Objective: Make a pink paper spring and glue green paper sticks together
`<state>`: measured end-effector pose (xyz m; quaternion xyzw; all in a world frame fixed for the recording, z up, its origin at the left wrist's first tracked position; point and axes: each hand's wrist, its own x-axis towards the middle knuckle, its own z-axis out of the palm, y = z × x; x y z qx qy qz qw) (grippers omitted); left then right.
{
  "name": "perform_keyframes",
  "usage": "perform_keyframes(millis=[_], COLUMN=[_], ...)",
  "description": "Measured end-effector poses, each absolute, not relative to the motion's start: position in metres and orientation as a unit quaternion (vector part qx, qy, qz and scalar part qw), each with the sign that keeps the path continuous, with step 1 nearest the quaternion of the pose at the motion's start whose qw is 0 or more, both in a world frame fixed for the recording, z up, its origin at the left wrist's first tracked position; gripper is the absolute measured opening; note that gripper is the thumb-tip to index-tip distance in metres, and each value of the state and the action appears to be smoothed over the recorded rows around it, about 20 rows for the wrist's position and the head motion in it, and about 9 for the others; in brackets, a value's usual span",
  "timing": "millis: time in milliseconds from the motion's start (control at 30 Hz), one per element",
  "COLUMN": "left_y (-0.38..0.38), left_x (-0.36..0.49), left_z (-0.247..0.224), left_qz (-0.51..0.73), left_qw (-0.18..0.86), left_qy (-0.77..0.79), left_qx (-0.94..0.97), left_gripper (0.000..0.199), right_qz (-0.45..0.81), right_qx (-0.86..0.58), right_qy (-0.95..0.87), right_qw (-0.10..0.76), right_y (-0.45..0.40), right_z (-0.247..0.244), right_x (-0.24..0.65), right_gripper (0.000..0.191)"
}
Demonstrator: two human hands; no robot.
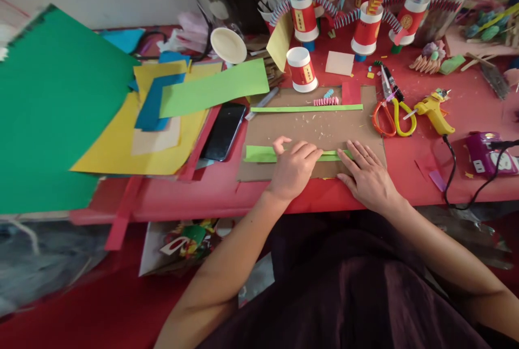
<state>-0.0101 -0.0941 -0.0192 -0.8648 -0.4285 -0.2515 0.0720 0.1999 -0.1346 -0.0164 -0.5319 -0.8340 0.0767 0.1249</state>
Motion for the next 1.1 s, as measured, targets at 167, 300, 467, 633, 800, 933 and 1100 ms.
perform_keyframes(millis=[167, 300, 467, 633, 800, 933, 1100], left_y=[-0.092, -0.095, -0.097, -0.095, -0.093, -0.09, -0.088], left_x=[-0.026, -0.042, -0.058, -0.08, -0.092, -0.094, -0.099], left_z=[-0.02, -0.021, -0.021, -0.021, -0.024, -0.027, -0.027], left_qz=[-0.247, -0.233, -0.223, -0.235, -0.245, -0.261, -0.255], left_qw=[0.083, 0.068, 0.06, 0.083, 0.101, 0.079, 0.094], left_qy=[-0.416, -0.442, -0.467, -0.496, -0.492, -0.51, -0.499], left_qx=[-0.871, -0.864, -0.854, -0.832, -0.829, -0.816, -0.823], left_gripper=[0.023, 0.029, 0.031, 0.026, 0.027, 0.022, 0.017], right_qz=[0.077, 0.071, 0.069, 0.068, 0.063, 0.062, 0.048], right_qx=[-0.53, -0.526, -0.523, -0.524, -0.526, -0.523, -0.522], right_qy=[-0.833, -0.834, -0.835, -0.834, -0.833, -0.835, -0.837], right_qw=[0.135, 0.149, 0.154, 0.157, 0.161, 0.159, 0.155], right_y=[-0.135, -0.136, -0.136, -0.136, -0.137, -0.136, -0.138], right_z=[-0.017, -0.019, -0.02, -0.02, -0.02, -0.02, -0.018], right_x=[0.199, 0.2, 0.201, 0.2, 0.201, 0.202, 0.201], right_gripper=[0.05, 0.049, 0.049, 0.049, 0.048, 0.049, 0.048])
